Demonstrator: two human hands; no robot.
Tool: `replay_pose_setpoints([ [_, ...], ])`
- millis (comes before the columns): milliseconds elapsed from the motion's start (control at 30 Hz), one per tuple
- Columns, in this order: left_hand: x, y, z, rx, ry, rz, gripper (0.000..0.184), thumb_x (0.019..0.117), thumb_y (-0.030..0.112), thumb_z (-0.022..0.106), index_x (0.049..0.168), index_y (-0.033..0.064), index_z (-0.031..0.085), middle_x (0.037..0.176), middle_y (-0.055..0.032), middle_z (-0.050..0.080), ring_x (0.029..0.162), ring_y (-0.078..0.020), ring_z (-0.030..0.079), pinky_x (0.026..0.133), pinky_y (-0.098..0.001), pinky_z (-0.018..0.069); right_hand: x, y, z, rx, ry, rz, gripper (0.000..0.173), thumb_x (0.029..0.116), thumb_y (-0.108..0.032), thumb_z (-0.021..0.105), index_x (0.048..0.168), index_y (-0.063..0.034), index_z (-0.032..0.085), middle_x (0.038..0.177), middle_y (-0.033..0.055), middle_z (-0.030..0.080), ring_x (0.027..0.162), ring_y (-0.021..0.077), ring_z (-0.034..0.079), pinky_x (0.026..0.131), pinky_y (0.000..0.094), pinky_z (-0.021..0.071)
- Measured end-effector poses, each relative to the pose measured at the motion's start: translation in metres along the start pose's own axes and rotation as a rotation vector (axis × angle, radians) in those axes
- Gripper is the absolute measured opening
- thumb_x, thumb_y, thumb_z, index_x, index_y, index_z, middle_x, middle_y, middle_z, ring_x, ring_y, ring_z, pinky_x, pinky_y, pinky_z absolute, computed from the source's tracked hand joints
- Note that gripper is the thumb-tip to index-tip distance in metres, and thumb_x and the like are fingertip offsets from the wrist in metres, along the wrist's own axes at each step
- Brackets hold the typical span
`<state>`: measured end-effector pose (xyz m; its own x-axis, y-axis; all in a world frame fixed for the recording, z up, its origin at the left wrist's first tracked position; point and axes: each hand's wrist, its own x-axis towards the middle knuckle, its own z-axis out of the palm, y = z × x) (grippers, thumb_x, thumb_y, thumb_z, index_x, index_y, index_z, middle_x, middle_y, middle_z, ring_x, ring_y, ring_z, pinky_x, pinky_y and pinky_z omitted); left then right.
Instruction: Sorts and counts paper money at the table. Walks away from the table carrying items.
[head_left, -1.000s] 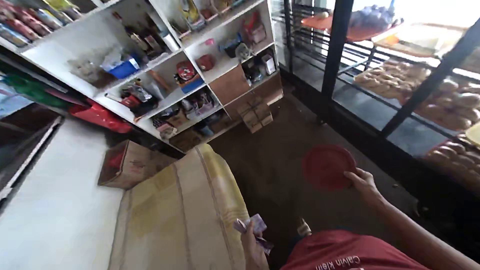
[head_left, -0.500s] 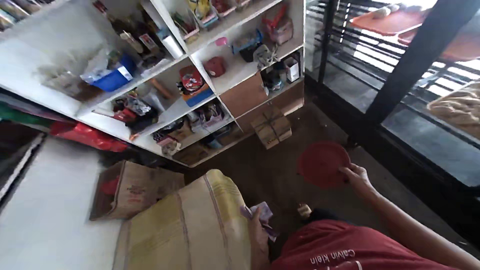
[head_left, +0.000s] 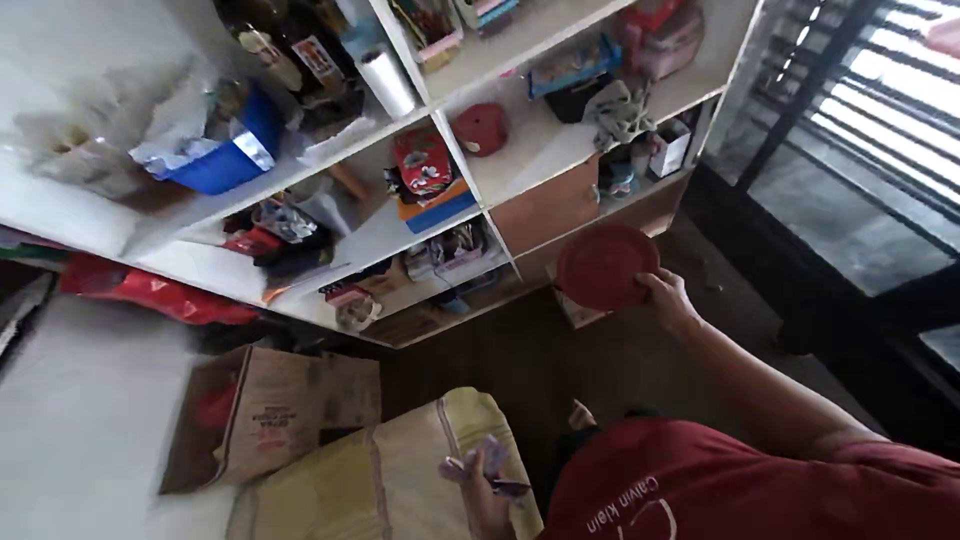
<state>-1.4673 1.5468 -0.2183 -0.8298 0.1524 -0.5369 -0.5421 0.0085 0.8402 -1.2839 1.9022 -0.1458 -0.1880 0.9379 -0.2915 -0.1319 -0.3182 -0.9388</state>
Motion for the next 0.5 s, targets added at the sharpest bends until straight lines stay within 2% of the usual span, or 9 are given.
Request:
replay_pose_setpoints([
  [33, 0.013, 0.016, 0.013, -0.011, 0.018, 0.011, 0.016, 0.1051, 0.011, 0.051, 0.118, 0.0013, 0.053, 0.079, -0.0041, 0.061, 0.058, -0.0068, 0.06, 0.051, -0.0227, 0.0534, 0.017, -0.006, 0.018, 0.028, 0.004, 0.013, 0.021, 0.1047, -0.01, 0.052, 0.121, 0.0021, 0.058, 0.086, 0.0099, 0.067, 0.07, 0.0167, 0.066, 0.065, 0.0343, 0.0583],
  [133, 0.047, 0.057, 0.045, -0.018, 0.06, 0.032, 0.011, 0.1052, 0.012, 0.052, 0.111, 0.002, 0.055, 0.075, -0.0018, 0.059, 0.055, -0.0044, 0.057, 0.05, -0.0204, 0.0515, 0.067, -0.025, 0.064, 0.027, -0.032, 0.042, 0.026, 0.1052, -0.015, 0.052, 0.128, -0.001, 0.055, 0.094, 0.0104, 0.065, 0.076, 0.0178, 0.066, 0.069, 0.0364, 0.0589],
  [200, 0.062, 0.08, 0.061, -0.007, 0.079, 0.053, 0.011, 0.1052, 0.011, 0.052, 0.111, 0.0016, 0.055, 0.077, -0.0013, 0.06, 0.057, -0.0038, 0.059, 0.052, -0.0197, 0.0529, 0.098, -0.04, 0.091, 0.026, -0.043, 0.035, 0.027, 0.1047, -0.017, 0.052, 0.127, -0.0027, 0.056, 0.097, 0.0094, 0.066, 0.079, 0.0166, 0.066, 0.071, 0.0363, 0.059],
  [267, 0.08, 0.093, 0.07, 0.022, 0.125, 0.07, 0.015, 0.105, 0.011, 0.052, 0.115, 0.001, 0.054, 0.079, -0.0018, 0.06, 0.059, -0.004, 0.059, 0.054, -0.0205, 0.0532, 0.134, -0.055, 0.125, 0.068, -0.017, 0.018, 0.023, 0.1044, -0.015, 0.052, 0.124, -0.0028, 0.055, 0.09, 0.0063, 0.064, 0.07, 0.013, 0.065, 0.064, 0.0321, 0.0582],
  [333, 0.092, 0.096, 0.074, 0.016, 0.184, 0.073, 0.022, 0.1057, 0.012, 0.051, 0.123, -0.0006, 0.052, 0.085, -0.0025, 0.062, 0.065, -0.0032, 0.061, 0.059, -0.021, 0.0554, 0.176, -0.067, 0.158, 0.121, -0.02, 0.013, 0.02, 0.1046, -0.015, 0.052, 0.122, -0.0043, 0.056, 0.085, 0.0051, 0.063, 0.066, 0.0124, 0.062, 0.061, 0.0313, 0.0565],
  [367, 0.095, 0.095, 0.076, 0.01, 0.233, 0.055, 0.023, 0.1064, 0.014, 0.05, 0.124, -0.0007, 0.051, 0.084, -0.0019, 0.06, 0.063, -0.0027, 0.06, 0.058, -0.0207, 0.0545, 0.199, -0.072, 0.175, 0.132, -0.023, -0.002, 0.016, 0.1046, -0.015, 0.052, 0.117, -0.0052, 0.056, 0.08, 0.0031, 0.061, 0.061, 0.0111, 0.06, 0.059, 0.0298, 0.0558],
  [433, 0.1, 0.086, 0.077, -0.046, 0.295, 0.002, 0.018, 0.1073, 0.016, 0.048, 0.119, 0.0023, 0.053, 0.078, 0.0002, 0.059, 0.059, -0.003, 0.059, 0.055, -0.0209, 0.0533, 0.245, -0.085, 0.213, 0.162, -0.049, -0.02, 0.015, 0.105, -0.015, 0.051, 0.115, -0.0057, 0.055, 0.078, 0.0019, 0.061, 0.061, 0.0106, 0.06, 0.059, 0.0297, 0.0564],
  [500, 0.103, 0.072, 0.082, -0.137, 0.309, -0.033, 0.012, 0.1064, 0.017, 0.049, 0.111, 0.0063, 0.054, 0.072, 0.0016, 0.059, 0.056, -0.0043, 0.058, 0.052, -0.0225, 0.0524, 0.292, -0.099, 0.257, 0.186, -0.068, -0.022, 0.019, 0.106, -0.017, 0.05, 0.12, -0.0043, 0.053, 0.081, 0.0038, 0.061, 0.062, 0.0131, 0.061, 0.062, 0.0322, 0.0579],
])
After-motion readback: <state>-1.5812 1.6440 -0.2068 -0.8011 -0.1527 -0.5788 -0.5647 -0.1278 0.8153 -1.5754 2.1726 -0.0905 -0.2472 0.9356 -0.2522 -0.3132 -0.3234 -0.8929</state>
